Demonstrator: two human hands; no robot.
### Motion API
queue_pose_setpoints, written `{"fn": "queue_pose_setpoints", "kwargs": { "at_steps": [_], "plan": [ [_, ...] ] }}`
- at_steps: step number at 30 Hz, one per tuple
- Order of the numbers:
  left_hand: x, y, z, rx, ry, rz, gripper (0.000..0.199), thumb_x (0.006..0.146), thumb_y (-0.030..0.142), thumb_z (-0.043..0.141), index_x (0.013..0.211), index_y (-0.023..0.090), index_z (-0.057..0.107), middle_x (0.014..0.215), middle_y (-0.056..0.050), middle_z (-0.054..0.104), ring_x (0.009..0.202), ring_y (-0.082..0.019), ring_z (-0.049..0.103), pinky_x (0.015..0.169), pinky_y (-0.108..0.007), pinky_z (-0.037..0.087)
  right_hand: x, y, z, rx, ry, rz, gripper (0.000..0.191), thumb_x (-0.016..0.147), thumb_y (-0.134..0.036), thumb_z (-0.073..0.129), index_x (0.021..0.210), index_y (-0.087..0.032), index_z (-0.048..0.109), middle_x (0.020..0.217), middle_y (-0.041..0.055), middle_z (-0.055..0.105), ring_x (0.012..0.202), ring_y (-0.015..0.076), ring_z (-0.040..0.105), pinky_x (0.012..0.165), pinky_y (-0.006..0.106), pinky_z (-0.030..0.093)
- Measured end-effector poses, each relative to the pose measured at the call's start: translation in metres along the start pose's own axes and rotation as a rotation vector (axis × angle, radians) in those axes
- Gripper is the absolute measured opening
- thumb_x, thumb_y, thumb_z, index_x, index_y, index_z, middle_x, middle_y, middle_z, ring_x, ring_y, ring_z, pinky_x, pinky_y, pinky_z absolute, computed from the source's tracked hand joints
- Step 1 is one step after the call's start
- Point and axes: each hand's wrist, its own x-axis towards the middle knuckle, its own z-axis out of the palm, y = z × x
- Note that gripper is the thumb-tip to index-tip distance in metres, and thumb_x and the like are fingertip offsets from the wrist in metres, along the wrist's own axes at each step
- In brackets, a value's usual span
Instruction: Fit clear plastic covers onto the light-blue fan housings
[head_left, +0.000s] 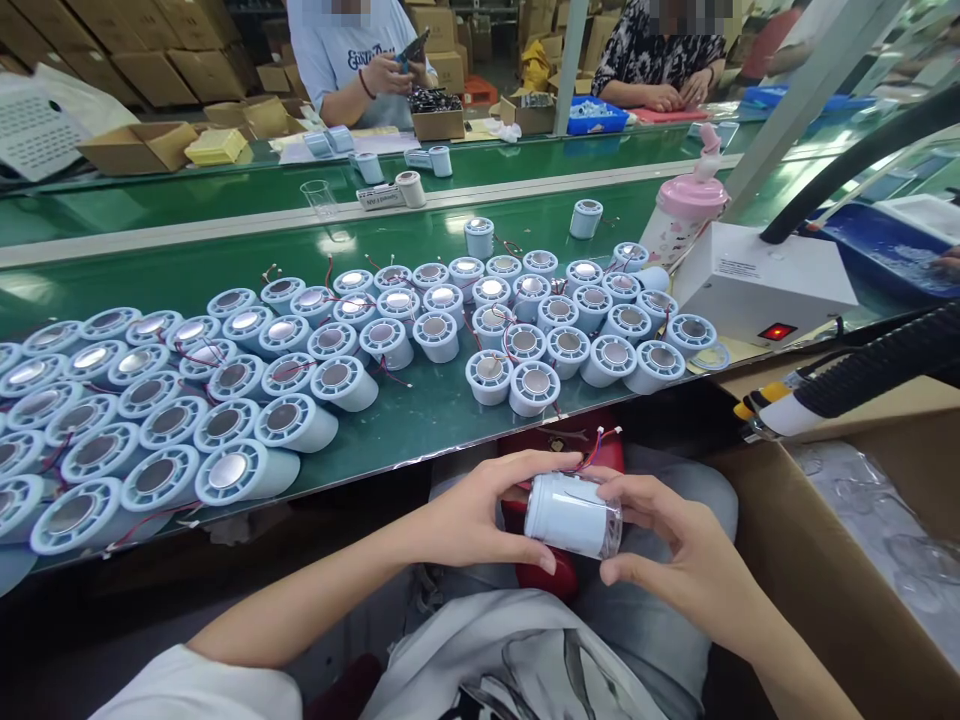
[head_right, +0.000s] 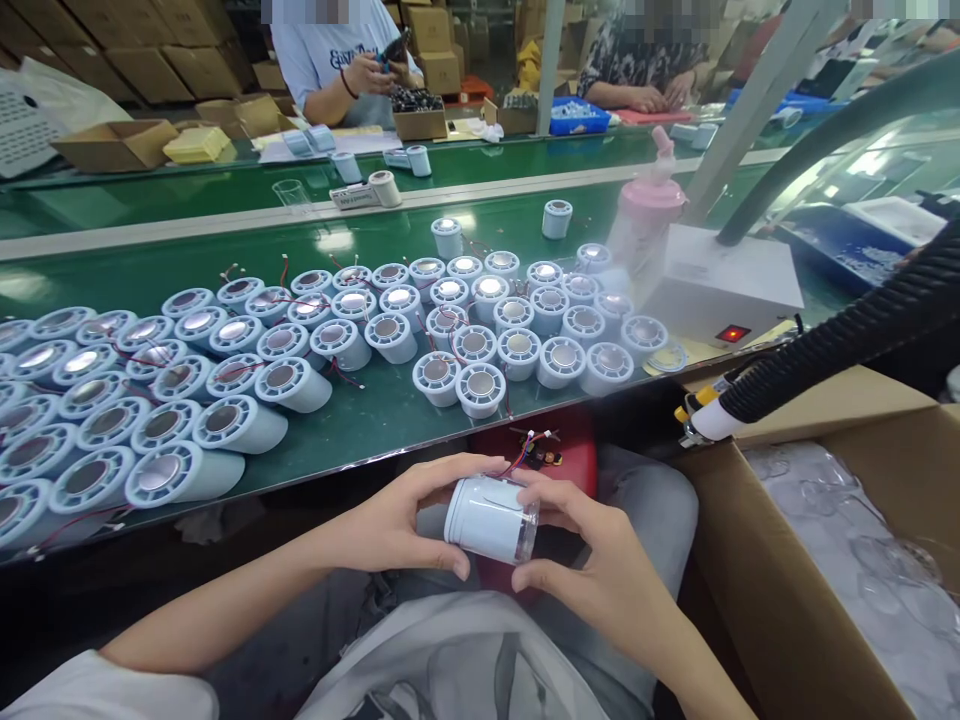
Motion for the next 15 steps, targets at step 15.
{"fn": "queue_pose_setpoints", "kwargs": {
  "at_steps": [15],
  "plan": [
    [-0.0007, 0.0032, -0.0029, 0.153, 0.003, 0.088, 0.077, 0.066, 0.029, 0.083, 0.135, 0.026, 0.05, 0.135, -0.01, 0.055, 0.124, -0.026, 0.052, 0.105, -0.038, 0.042, -0.0013, -0.0038, 0.0012, 0.058, 0.006, 0.041, 0.039, 0.073, -0.025, 0.079, 0.107, -0.027, 0.059, 0.127, 0.005, 0.061, 0.108, 0.0237, 0.063, 0.09, 0.033, 0.055]
  ]
}}
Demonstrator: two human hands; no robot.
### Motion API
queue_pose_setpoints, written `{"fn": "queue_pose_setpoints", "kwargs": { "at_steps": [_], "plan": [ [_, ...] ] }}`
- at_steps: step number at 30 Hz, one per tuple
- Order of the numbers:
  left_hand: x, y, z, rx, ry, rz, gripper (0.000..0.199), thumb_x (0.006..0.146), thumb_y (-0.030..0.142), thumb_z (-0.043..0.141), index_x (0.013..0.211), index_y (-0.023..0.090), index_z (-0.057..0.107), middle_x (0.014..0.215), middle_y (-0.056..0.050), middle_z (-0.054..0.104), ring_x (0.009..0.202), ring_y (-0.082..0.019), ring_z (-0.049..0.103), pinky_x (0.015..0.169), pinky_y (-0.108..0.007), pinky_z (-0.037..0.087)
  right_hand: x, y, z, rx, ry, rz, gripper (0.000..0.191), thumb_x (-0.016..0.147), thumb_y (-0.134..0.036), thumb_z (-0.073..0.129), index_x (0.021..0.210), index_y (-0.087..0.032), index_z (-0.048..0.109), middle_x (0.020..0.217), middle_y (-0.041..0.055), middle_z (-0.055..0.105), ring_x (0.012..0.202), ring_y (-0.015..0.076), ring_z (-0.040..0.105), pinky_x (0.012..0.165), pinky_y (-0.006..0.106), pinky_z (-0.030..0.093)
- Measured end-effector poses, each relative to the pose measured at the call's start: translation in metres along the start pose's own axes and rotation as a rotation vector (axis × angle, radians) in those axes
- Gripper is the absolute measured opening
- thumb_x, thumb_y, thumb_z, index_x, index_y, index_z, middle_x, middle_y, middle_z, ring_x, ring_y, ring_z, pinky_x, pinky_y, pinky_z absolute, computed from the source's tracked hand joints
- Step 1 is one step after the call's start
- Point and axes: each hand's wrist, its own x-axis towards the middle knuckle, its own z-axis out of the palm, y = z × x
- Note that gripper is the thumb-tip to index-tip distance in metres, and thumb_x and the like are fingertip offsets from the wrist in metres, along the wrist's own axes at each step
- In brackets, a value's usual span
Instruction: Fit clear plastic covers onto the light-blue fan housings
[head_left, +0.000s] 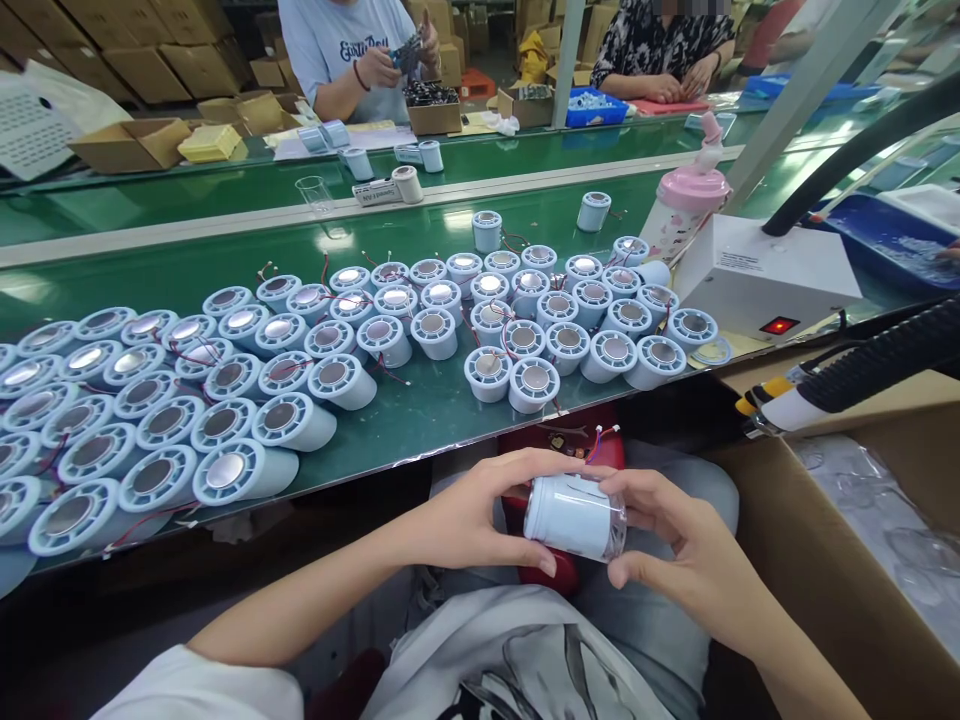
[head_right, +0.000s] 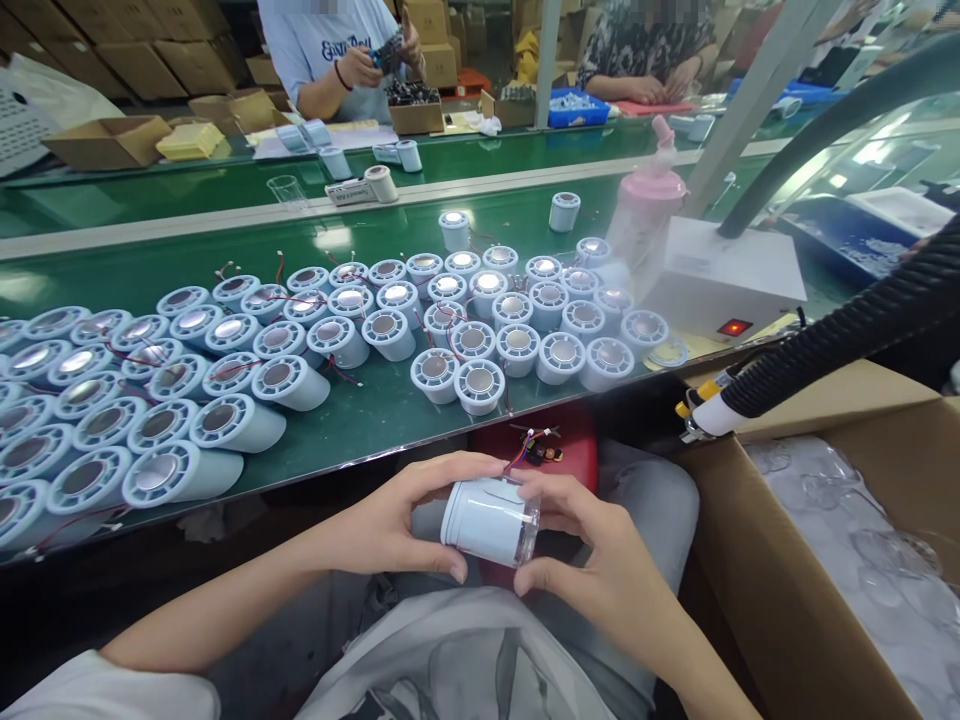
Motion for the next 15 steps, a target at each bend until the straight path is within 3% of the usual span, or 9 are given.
{"fn": "queue_pose_setpoints", "kwargs": {
  "at_steps": [7, 15],
  "plan": [
    [-0.0015, -0.0019, -0.001, 0.089, -0.013, 0.084, 0.075, 0.069, 0.029, 0.081, 0.136, 0.026, 0.048, 0.14, -0.01, 0.053, 0.129, -0.024, 0.049, 0.11, -0.037, 0.037, 0.0047, -0.0046, 0.0026, 0.247, -0.063, 0.123, 0.051, 0.071, -0.042, 0.081, 0.11, -0.023, 0.055, 0.105, 0.0065, 0.067, 0.093, 0.0228, 0.064, 0.079, 0.033, 0.054],
    [-0.0013, -0.0016, -0.0014, 0.102, -0.014, 0.101, 0.073, 0.072, 0.033, 0.079, 0.138, 0.028, 0.048, 0.14, -0.011, 0.053, 0.13, -0.027, 0.048, 0.111, -0.042, 0.036, 0.0093, 0.0044, 0.0039, 0.395, -0.067, 0.171, 0.049, 0.072, -0.047, 0.08, 0.108, -0.023, 0.056, 0.093, 0.0038, 0.067, 0.081, 0.0176, 0.063, 0.067, 0.026, 0.052]
  ]
}}
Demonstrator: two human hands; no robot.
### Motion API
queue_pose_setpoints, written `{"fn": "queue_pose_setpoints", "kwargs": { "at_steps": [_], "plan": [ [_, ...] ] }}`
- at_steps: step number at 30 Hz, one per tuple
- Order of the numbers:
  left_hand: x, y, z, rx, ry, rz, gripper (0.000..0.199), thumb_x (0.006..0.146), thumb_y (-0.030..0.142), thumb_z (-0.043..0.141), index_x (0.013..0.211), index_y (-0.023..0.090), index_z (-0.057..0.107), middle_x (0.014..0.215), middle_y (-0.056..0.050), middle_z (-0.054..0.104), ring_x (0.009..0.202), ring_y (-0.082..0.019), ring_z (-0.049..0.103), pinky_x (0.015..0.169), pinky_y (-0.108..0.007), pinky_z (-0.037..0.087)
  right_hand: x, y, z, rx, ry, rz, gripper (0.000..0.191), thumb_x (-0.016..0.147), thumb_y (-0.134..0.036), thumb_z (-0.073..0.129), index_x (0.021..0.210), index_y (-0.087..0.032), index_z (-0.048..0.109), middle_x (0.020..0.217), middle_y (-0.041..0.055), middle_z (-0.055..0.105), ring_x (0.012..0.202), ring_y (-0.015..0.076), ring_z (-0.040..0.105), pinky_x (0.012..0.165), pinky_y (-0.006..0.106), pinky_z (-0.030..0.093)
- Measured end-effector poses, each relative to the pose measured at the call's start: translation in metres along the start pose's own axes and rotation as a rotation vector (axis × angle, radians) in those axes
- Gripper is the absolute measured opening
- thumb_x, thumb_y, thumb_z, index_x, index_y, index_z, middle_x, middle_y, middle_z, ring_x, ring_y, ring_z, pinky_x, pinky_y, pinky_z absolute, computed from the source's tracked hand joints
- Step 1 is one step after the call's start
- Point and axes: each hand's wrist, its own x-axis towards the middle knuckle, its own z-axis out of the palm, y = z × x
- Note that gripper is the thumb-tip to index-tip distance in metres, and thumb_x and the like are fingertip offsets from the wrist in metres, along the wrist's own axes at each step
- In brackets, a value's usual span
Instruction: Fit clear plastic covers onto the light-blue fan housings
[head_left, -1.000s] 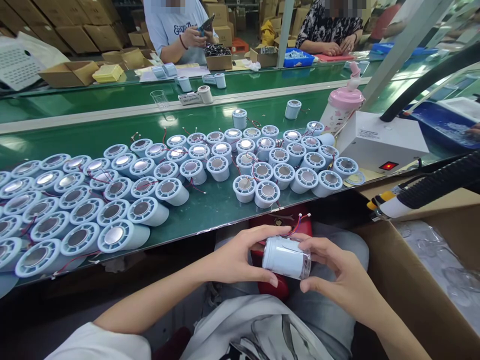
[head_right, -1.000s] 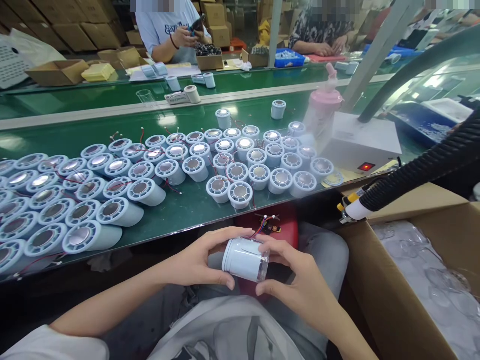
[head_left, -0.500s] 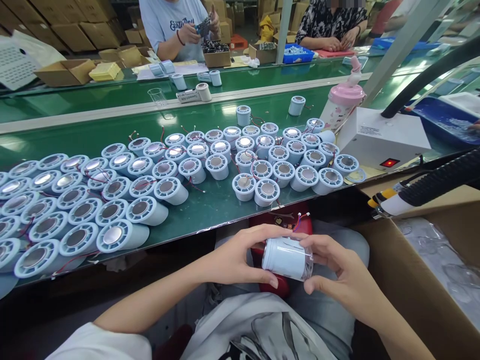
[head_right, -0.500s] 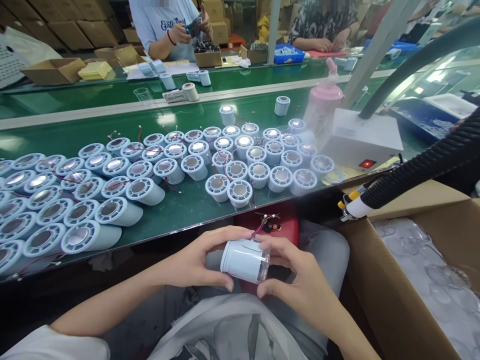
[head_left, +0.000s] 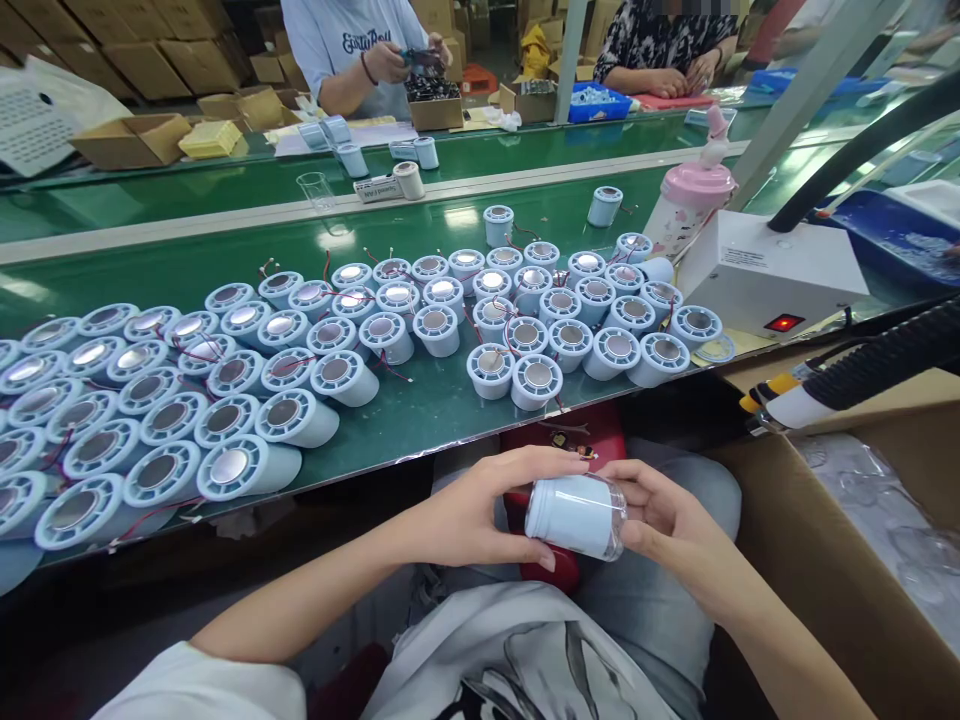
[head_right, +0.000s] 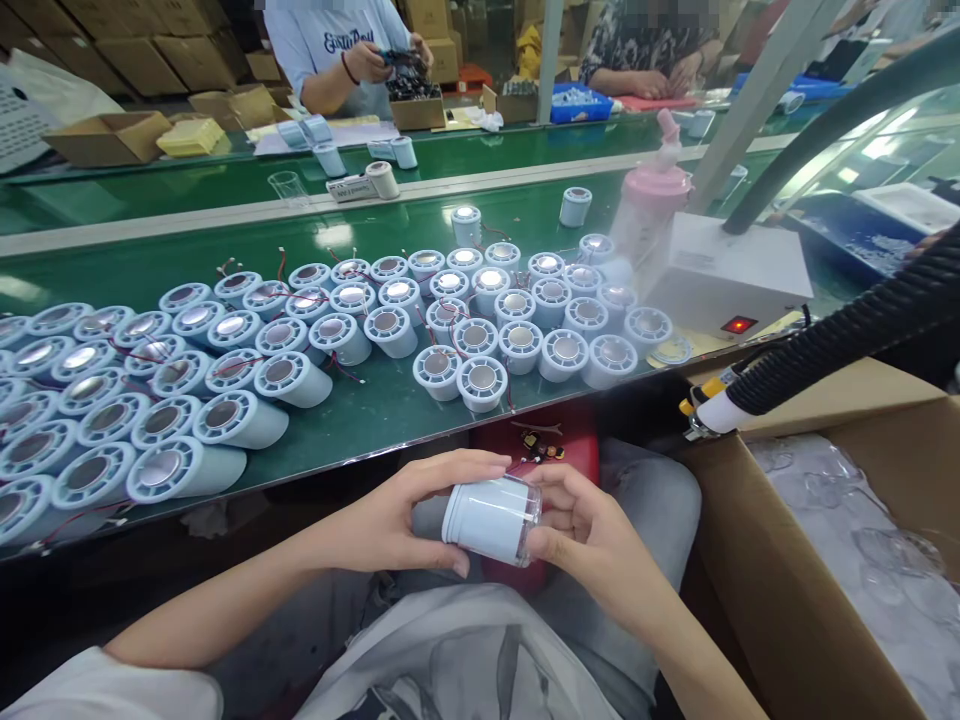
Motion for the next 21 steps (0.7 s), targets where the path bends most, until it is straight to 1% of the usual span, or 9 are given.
{"fn": "queue_pose_setpoints", "kwargs": {
  "at_steps": [5, 7, 10, 13, 15, 17, 19, 21],
  "plan": [
    [0.001, 0.0, -0.001, 0.01, 0.0, 0.026, 0.074, 0.071, 0.028, 0.08, 0.137, 0.028, 0.048, 0.141, -0.009, 0.052, 0.131, -0.025, 0.048, 0.111, -0.04, 0.036, 0.004, 0.004, 0.0, 0.067, 0.029, 0.067, 0.045, 0.075, -0.051, 0.075, 0.101, -0.02, 0.055, 0.082, 0.0017, 0.065, 0.066, 0.0147, 0.063, 0.058, 0.025, 0.055],
    [0.001, 0.0, -0.001, 0.005, 0.0, 0.037, 0.074, 0.07, 0.026, 0.08, 0.137, 0.028, 0.048, 0.141, -0.009, 0.052, 0.13, -0.024, 0.049, 0.111, -0.038, 0.036, 0.004, 0.005, 0.001, 0.067, 0.044, 0.109, 0.046, 0.079, -0.055, 0.07, 0.101, -0.018, 0.053, 0.078, 0.0024, 0.066, 0.062, 0.0153, 0.065, 0.055, 0.024, 0.055],
    [0.002, -0.001, -0.001, -0.014, 0.007, 0.044, 0.075, 0.069, 0.024, 0.081, 0.136, 0.029, 0.049, 0.142, -0.008, 0.051, 0.13, -0.024, 0.048, 0.111, -0.037, 0.036, 0.004, 0.004, 0.004, 0.09, 0.027, 0.179, 0.05, 0.082, -0.061, 0.063, 0.101, -0.017, 0.05, 0.073, 0.0042, 0.069, 0.057, 0.0159, 0.068, 0.051, 0.022, 0.053],
    [0.002, -0.003, -0.001, -0.056, 0.01, 0.043, 0.077, 0.067, 0.022, 0.083, 0.136, 0.03, 0.05, 0.143, -0.008, 0.05, 0.131, -0.024, 0.047, 0.111, -0.038, 0.036, 0.003, 0.003, 0.008, 0.15, 0.038, 0.225, 0.053, 0.08, -0.065, 0.062, 0.099, -0.016, 0.053, 0.067, 0.0034, 0.069, 0.053, 0.0142, 0.066, 0.047, 0.018, 0.051],
    [0.001, -0.004, 0.0, -0.095, 0.008, 0.037, 0.077, 0.065, 0.019, 0.083, 0.134, 0.03, 0.051, 0.143, -0.008, 0.05, 0.131, -0.025, 0.047, 0.111, -0.039, 0.036, 0.003, 0.003, 0.01, 0.194, 0.041, 0.25, 0.054, 0.079, -0.066, 0.062, 0.094, -0.015, 0.057, 0.061, 0.0029, 0.068, 0.05, 0.0136, 0.065, 0.045, 0.017, 0.05],
    [0.001, -0.006, 0.001, -0.156, 0.008, 0.006, 0.078, 0.063, 0.017, 0.084, 0.134, 0.03, 0.052, 0.143, -0.008, 0.05, 0.132, -0.026, 0.046, 0.111, -0.04, 0.036, 0.005, 0.006, 0.01, 0.249, 0.024, 0.263, 0.054, 0.079, -0.067, 0.063, 0.088, -0.014, 0.06, 0.057, 0.0034, 0.067, 0.048, 0.013, 0.064, 0.044, 0.016, 0.05],
    [0.004, -0.01, 0.003, -0.27, 0.005, -0.063, 0.081, 0.061, 0.016, 0.085, 0.134, 0.029, 0.052, 0.143, -0.009, 0.049, 0.132, -0.027, 0.046, 0.109, -0.041, 0.039, 0.008, 0.011, 0.007, 0.314, 0.018, 0.259, 0.052, 0.081, -0.064, 0.061, 0.087, -0.012, 0.063, 0.057, 0.0045, 0.068, 0.048, 0.0126, 0.064, 0.044, 0.015, 0.051],
    [0.012, -0.017, 0.006, -0.424, 0.003, -0.146, 0.084, 0.061, 0.015, 0.085, 0.136, 0.027, 0.049, 0.144, -0.011, 0.048, 0.131, -0.028, 0.047, 0.107, -0.04, 0.042, 0.012, 0.019, 0.0, 0.406, 0.056, 0.257, 0.047, 0.086, -0.057, 0.06, 0.088, -0.011, 0.065, 0.06, 0.0058, 0.069, 0.047, 0.0133, 0.064, 0.042, 0.016, 0.05]
  ]
}}
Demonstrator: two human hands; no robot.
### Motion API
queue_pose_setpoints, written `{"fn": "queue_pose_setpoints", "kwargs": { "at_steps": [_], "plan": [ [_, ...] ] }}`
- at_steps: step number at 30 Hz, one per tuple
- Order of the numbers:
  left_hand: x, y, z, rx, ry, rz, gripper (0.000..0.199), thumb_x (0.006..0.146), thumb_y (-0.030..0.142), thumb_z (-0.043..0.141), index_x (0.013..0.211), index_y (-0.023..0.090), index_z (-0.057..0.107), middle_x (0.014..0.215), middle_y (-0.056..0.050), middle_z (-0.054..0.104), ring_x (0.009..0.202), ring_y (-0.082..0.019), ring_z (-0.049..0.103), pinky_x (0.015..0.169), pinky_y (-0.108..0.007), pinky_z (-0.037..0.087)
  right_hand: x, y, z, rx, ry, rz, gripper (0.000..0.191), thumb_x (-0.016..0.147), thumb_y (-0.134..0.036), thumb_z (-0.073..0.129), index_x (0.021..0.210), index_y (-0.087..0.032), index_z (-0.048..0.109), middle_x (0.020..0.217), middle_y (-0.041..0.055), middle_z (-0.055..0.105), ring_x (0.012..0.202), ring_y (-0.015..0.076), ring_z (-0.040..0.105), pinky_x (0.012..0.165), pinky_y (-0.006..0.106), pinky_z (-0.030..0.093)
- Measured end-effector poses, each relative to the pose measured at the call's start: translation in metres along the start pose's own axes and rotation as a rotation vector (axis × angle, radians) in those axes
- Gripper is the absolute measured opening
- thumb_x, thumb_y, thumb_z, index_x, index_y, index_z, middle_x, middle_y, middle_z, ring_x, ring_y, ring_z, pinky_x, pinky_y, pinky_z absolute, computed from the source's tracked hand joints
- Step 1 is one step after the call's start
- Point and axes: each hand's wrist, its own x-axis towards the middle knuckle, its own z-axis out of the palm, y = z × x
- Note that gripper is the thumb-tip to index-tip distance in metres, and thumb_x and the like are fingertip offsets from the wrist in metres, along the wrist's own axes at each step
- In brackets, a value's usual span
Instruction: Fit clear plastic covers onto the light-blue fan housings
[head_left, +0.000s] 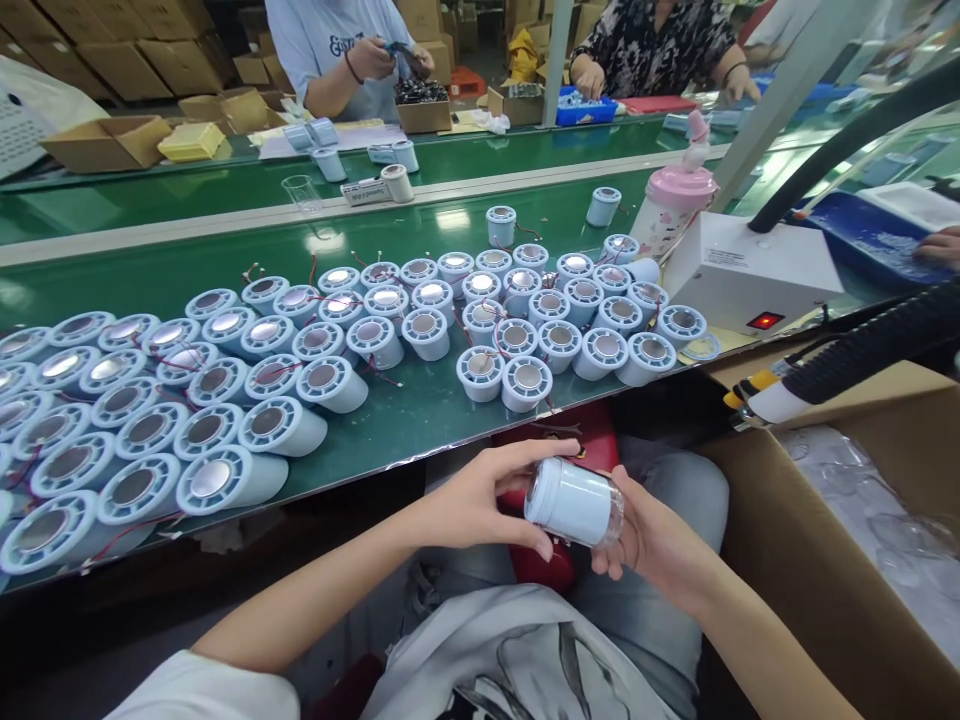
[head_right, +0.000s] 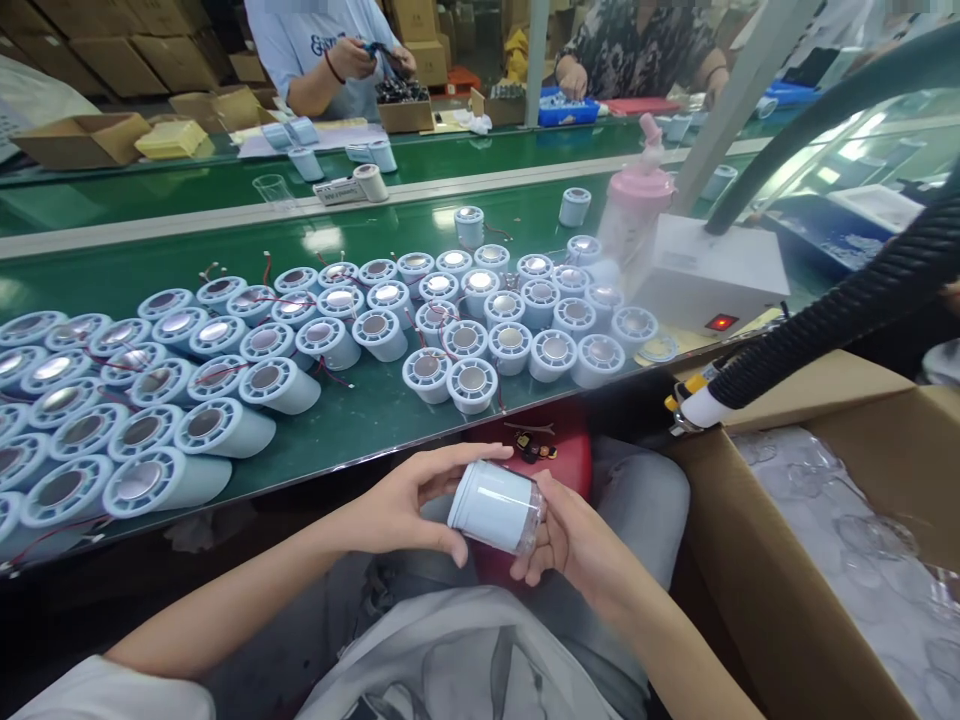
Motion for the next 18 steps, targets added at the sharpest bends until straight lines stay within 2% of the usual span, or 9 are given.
{"fn": "queue_pose_setpoints", "kwargs": {
  "at_steps": [4, 8, 12, 15, 18],
  "plan": [
    [0.045, -0.021, 0.002, -0.21, -0.039, -0.091, 0.087, 0.061, 0.013, 0.084, 0.139, 0.024, 0.047, 0.145, -0.014, 0.046, 0.131, -0.03, 0.048, 0.106, -0.041, 0.043, 0.014, 0.006, -0.028, 0.199, 0.13, -0.069, 0.039, 0.096, -0.044, 0.047, 0.089, -0.01, 0.066, 0.065, 0.0086, 0.07, 0.043, 0.0142, 0.062, 0.038, 0.019, 0.049],
    [0.118, -0.043, 0.017, -0.207, -0.151, -0.129, 0.087, 0.063, 0.018, 0.084, 0.14, 0.02, 0.044, 0.143, -0.015, 0.049, 0.131, -0.03, 0.047, 0.109, -0.045, 0.038, 0.021, 0.005, -0.064, 0.347, 0.3, -0.289, 0.034, 0.098, -0.041, 0.045, 0.09, -0.015, 0.065, 0.069, 0.0043, 0.071, 0.053, 0.0128, 0.065, 0.043, 0.016, 0.05],
    [0.181, -0.058, 0.038, -0.166, -0.259, -0.111, 0.086, 0.063, 0.024, 0.084, 0.14, 0.017, 0.045, 0.138, -0.017, 0.053, 0.131, -0.032, 0.047, 0.112, -0.05, 0.032, 0.022, -0.004, -0.093, 0.46, 0.391, -0.462, 0.032, 0.095, -0.042, 0.049, 0.089, -0.015, 0.065, 0.068, 0.0042, 0.07, 0.054, 0.0118, 0.065, 0.037, 0.012, 0.044],
    [0.206, -0.064, 0.045, -0.133, -0.299, -0.105, 0.082, 0.061, 0.026, 0.085, 0.135, 0.015, 0.05, 0.14, -0.017, 0.051, 0.132, -0.033, 0.045, 0.114, -0.052, 0.027, 0.024, -0.011, -0.105, 0.501, 0.412, -0.504, 0.035, 0.097, -0.041, 0.045, 0.086, -0.013, 0.065, 0.064, 0.0055, 0.069, 0.048, 0.0106, 0.062, 0.035, 0.012, 0.042],
    [0.211, -0.064, 0.042, -0.118, -0.32, -0.111, 0.077, 0.063, 0.028, 0.085, 0.131, 0.013, 0.054, 0.141, -0.016, 0.05, 0.133, -0.033, 0.044, 0.115, -0.051, 0.026, 0.027, -0.016, -0.108, 0.513, 0.408, -0.5, 0.041, 0.102, -0.038, 0.034, 0.09, -0.012, 0.064, 0.065, 0.0072, 0.07, 0.049, 0.0117, 0.064, 0.036, 0.013, 0.043]
  ]
}}
